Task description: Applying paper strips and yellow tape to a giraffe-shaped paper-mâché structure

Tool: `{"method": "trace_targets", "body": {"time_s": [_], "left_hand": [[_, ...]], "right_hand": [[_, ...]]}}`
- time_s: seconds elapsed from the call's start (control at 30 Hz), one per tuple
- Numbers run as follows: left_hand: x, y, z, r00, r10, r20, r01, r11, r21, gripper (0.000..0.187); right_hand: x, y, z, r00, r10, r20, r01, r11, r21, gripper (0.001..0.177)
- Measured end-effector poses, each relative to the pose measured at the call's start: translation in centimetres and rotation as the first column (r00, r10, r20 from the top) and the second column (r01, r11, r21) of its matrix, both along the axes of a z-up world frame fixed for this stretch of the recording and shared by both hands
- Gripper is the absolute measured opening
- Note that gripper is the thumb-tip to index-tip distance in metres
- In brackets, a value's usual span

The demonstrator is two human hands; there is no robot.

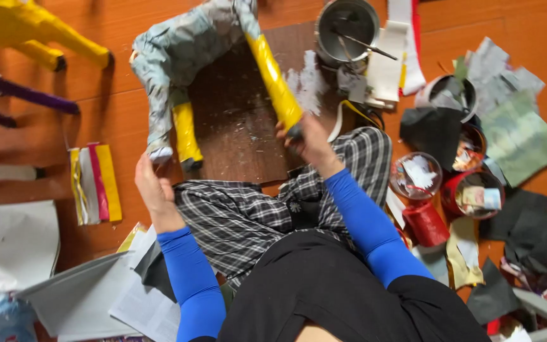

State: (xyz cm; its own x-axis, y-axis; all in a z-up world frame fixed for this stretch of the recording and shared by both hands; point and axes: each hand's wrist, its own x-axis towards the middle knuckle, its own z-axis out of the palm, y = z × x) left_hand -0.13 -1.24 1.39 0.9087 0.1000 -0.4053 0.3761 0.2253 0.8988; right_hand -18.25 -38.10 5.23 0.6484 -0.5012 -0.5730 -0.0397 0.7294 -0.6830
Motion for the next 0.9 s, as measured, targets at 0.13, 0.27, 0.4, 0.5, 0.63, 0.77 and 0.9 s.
{"method": "trace_targets", "body": {"time_s": [0.13, 0.27, 0.4, 0.5, 0.63, 0.77, 0.9], "left_hand": [[-0.3, -5.2, -4.7, 0.993, -0.085, -0.087, 0.053, 0.945, -0.322, 0.025], [-3.3, -9.1, -6.4, 0.967, -0.221, -0.130, 0.159, 0.915, -0.372, 0.042], [-5.7, -11.2, -5.3, 0.945, -0.288, -0.154, 0.189, 0.867, -0.461, 0.055], [-8.4, -9.2, -10.5, 0.862, -0.454, -0.227, 0.306, 0.822, -0.481, 0.072], [-12.7, -10.7, -6.7, 0.692, -0.712, -0.117, 0.634, 0.678, -0.372, 0.060], [-14.7, -13.8, -5.1, 0.522, -0.842, -0.132, 0.825, 0.538, -0.171, 0.065], [-15.7, -17.9, -3.4, 0.306, -0.949, 0.082, 0.951, 0.309, 0.031, 0.082]], "right_hand": [[-5.7, -7.6, -2.9, 0.995, -0.099, -0.020, 0.091, 0.967, -0.238, 0.065], [-11.7, -14.8, -13.3, 0.776, -0.171, -0.607, -0.528, 0.351, -0.773, 0.033], [-14.9, -19.8, -22.6, 0.367, -0.222, -0.903, -0.880, 0.232, -0.415, 0.042], [-15.1, -21.6, -21.7, 0.704, -0.186, -0.685, -0.683, 0.086, -0.725, 0.026], [-14.1, -13.8, -10.4, 0.841, -0.038, -0.539, -0.541, -0.035, -0.841, 0.036], [-16.0, -7.1, -3.2, 0.852, 0.148, -0.502, -0.522, 0.161, -0.838, 0.064], [-16.9, -3.8, 0.9, 0.822, 0.166, -0.546, -0.570, 0.239, -0.786, 0.066]]}}
